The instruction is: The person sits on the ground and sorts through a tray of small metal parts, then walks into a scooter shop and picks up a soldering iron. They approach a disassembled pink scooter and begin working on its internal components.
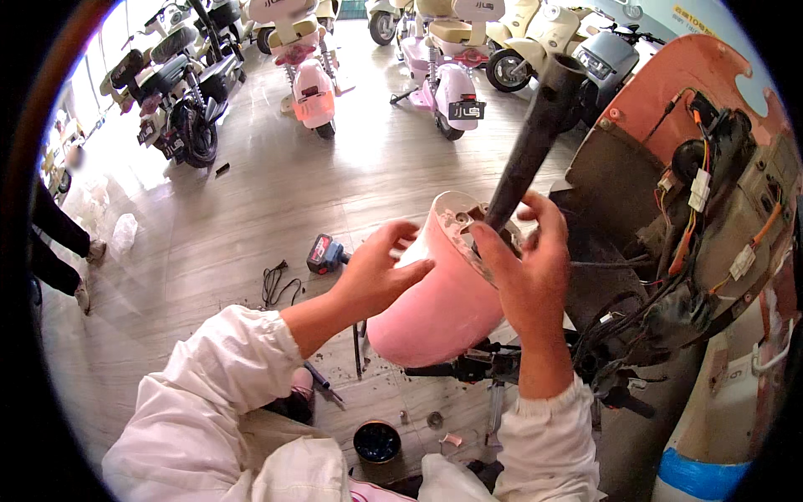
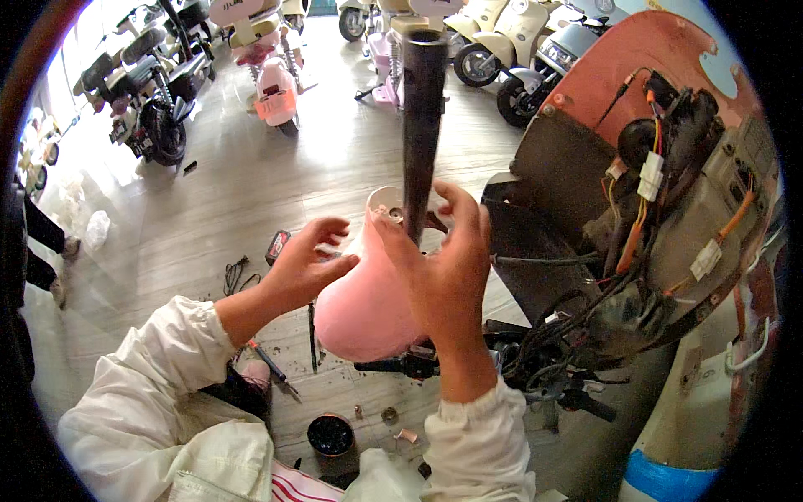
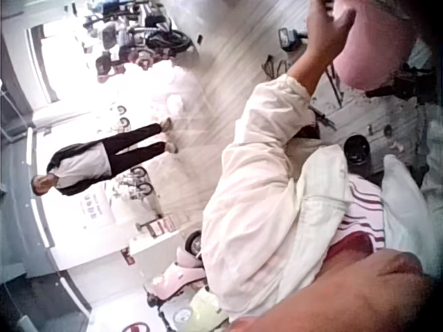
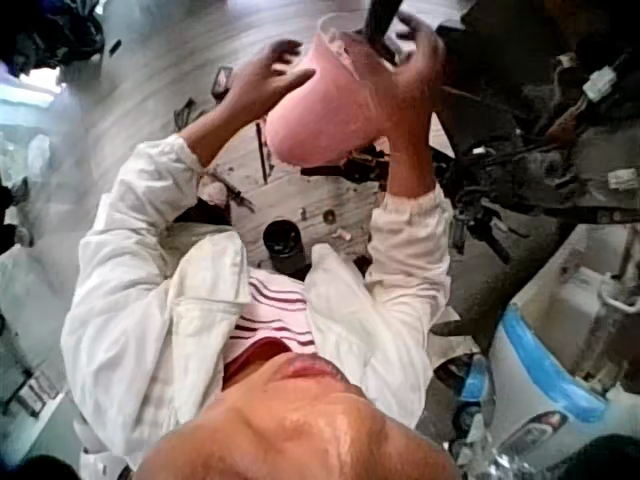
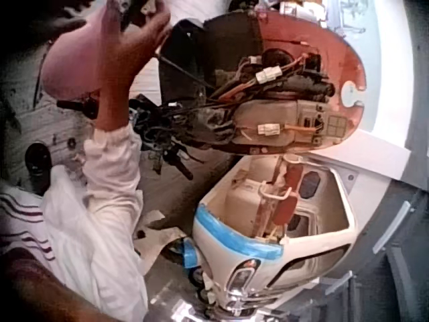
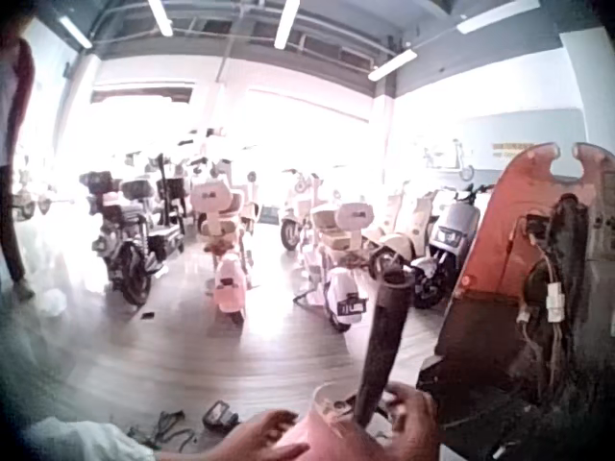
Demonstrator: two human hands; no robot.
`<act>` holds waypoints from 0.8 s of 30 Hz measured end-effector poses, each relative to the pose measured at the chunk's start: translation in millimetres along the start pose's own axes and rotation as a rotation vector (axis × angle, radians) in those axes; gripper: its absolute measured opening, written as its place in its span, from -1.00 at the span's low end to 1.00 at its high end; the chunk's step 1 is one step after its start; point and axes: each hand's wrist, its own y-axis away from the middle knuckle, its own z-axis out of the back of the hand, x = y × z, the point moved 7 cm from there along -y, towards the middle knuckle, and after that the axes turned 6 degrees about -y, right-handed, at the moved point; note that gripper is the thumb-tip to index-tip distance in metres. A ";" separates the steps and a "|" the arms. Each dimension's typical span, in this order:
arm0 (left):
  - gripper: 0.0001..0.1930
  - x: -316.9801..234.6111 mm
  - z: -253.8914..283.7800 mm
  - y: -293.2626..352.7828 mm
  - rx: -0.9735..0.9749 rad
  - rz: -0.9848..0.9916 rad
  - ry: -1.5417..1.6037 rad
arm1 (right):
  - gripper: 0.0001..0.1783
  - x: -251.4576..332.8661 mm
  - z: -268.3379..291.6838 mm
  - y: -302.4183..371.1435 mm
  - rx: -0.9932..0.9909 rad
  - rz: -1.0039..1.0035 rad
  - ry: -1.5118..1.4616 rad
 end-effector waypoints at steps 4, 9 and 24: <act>-0.16 1.4 -12.7 -29.0 -0.235 -0.051 -0.036 | -0.58 -17.3 -27.5 -28.1 0.062 -0.106 0.161; 0.09 -0.6 -47.2 -55.7 -0.225 -0.150 -0.052 | -0.54 -38.7 -27.9 -48.1 0.020 -0.174 -0.018; -0.12 7.1 -73.6 -117.0 0.100 -0.218 -0.029 | -0.60 -65.4 -37.8 -66.2 0.039 -0.181 -0.476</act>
